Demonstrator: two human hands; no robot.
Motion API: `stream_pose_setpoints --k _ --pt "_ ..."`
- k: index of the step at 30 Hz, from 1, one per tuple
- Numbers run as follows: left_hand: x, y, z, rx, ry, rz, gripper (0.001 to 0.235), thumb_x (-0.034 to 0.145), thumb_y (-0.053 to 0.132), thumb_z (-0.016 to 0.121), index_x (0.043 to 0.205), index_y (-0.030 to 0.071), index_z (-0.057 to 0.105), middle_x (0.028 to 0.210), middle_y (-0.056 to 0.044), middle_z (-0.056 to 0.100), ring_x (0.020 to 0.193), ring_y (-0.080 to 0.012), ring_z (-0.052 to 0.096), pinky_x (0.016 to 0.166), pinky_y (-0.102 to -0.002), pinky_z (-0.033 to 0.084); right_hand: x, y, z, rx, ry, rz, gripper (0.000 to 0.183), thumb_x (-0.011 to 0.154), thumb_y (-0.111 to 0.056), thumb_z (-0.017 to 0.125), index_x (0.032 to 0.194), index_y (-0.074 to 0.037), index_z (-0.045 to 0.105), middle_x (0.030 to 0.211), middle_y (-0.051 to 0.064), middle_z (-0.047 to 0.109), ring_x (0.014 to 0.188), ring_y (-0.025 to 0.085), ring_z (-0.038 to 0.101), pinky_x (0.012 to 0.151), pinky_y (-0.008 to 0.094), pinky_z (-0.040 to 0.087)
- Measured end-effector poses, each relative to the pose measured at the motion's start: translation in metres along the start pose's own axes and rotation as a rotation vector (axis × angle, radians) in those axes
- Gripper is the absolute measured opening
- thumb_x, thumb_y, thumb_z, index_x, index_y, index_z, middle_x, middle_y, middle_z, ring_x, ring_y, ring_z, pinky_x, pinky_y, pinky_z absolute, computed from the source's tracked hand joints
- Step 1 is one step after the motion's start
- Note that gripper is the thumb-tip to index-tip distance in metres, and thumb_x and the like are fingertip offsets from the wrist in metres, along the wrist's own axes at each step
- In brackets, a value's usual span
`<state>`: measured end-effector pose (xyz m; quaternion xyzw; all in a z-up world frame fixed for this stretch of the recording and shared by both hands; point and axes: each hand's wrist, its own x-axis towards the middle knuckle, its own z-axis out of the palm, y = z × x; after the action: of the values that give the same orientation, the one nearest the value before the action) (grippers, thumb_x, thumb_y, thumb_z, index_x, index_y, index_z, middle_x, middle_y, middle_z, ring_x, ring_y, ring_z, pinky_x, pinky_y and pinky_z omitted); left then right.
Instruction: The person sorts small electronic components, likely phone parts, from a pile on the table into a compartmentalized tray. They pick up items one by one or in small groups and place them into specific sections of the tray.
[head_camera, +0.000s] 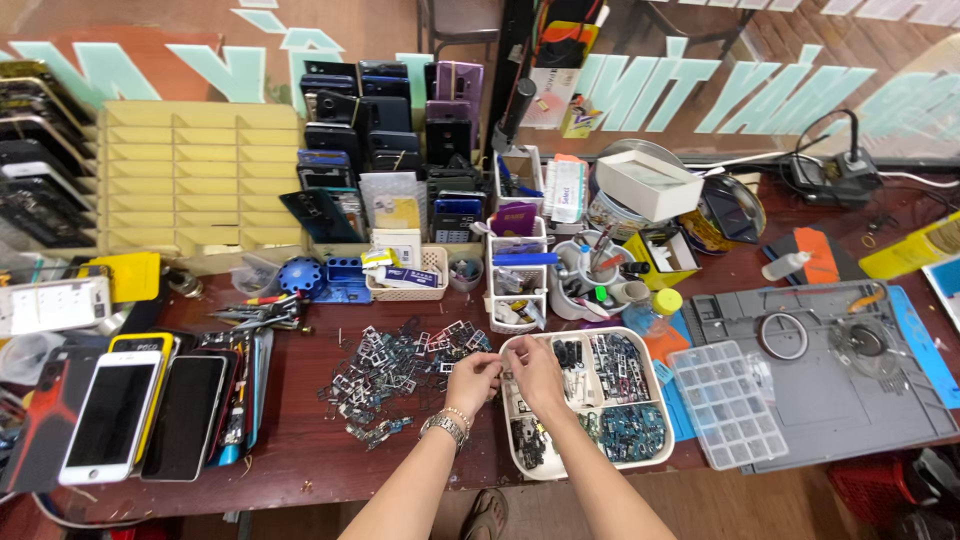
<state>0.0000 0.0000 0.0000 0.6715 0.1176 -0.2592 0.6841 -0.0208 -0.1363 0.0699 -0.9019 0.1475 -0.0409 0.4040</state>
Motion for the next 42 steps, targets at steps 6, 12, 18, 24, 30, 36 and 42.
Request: stream_pose_setpoints --k 6,12,18,24,30,36,42 --pt "-0.012 0.017 -0.051 0.047 0.173 0.087 0.018 0.093 0.018 0.069 0.108 0.01 0.077 0.087 -0.001 0.076 0.072 -0.0094 0.072 0.06 -0.025 0.058 0.008 -0.036 0.033 0.066 -0.138 0.052 0.017 0.09 -0.019 0.073 0.102 -0.007 0.071 0.081 0.009 0.076 0.074 0.021 0.072 0.07 0.035 0.055" --pt "-0.032 0.02 -0.138 0.285 0.506 0.178 0.017 0.088 0.021 0.073 0.098 0.009 0.08 0.082 -0.006 0.078 0.074 -0.017 0.075 0.07 -0.032 0.056 0.005 -0.057 0.095 0.1 -0.266 -0.028 0.017 0.086 -0.017 0.074 0.1 -0.008 0.073 0.08 0.008 0.076 0.072 0.021 0.071 0.07 0.035 0.055" --pt "-0.04 0.009 -0.207 0.372 0.743 0.117 0.016 0.086 0.021 0.075 0.095 0.009 0.079 0.088 -0.012 0.079 0.084 -0.0252 0.076 0.079 -0.037 0.057 -0.003 -0.083 0.158 0.139 -0.416 -0.028 0.016 0.086 -0.013 0.075 0.1 -0.006 0.072 0.083 0.007 0.076 0.075 0.018 0.071 0.073 0.035 0.056" --pt "-0.042 0.009 -0.255 0.457 0.806 0.045 0.014 0.083 0.018 0.077 0.095 0.01 0.078 0.093 -0.01 0.079 0.089 -0.0276 0.075 0.082 -0.039 0.056 -0.005 -0.11 0.187 0.118 -0.461 -0.011 0.013 0.087 -0.012 0.075 0.098 -0.006 0.074 0.084 0.007 0.077 0.076 0.017 0.07 0.075 0.033 0.056" --pt "-0.039 0.035 -0.273 0.492 0.733 -0.022 0.015 0.085 0.018 0.075 0.098 0.011 0.077 0.095 -0.008 0.079 0.089 -0.0267 0.076 0.082 -0.039 0.058 0.0 -0.143 0.197 0.075 -0.432 0.007 0.01 0.088 -0.011 0.073 0.097 -0.005 0.073 0.085 0.008 0.076 0.077 0.02 0.072 0.075 0.035 0.056" --pt "-0.018 0.051 -0.274 0.518 0.663 -0.059 0.018 0.086 0.021 0.075 0.101 0.012 0.078 0.095 -0.008 0.079 0.09 -0.0276 0.075 0.083 -0.04 0.057 0.01 -0.178 0.206 -0.064 -0.255 -0.241 0.019 0.082 -0.008 0.076 0.099 -0.006 0.067 0.095 0.009 0.069 0.095 0.029 0.066 0.081 0.043 0.053" --pt "0.013 0.04 -0.287 0.487 0.611 -0.023 0.021 0.088 0.022 0.073 0.106 0.016 0.081 0.097 -0.012 0.079 0.094 -0.0305 0.075 0.088 -0.04 0.057 0.034 -0.204 0.219 -0.175 -0.304 -0.297 0.03 0.079 -0.009 0.079 0.107 -0.009 0.065 0.102 0.008 0.066 0.105 0.029 0.059 0.092 0.042 0.049"
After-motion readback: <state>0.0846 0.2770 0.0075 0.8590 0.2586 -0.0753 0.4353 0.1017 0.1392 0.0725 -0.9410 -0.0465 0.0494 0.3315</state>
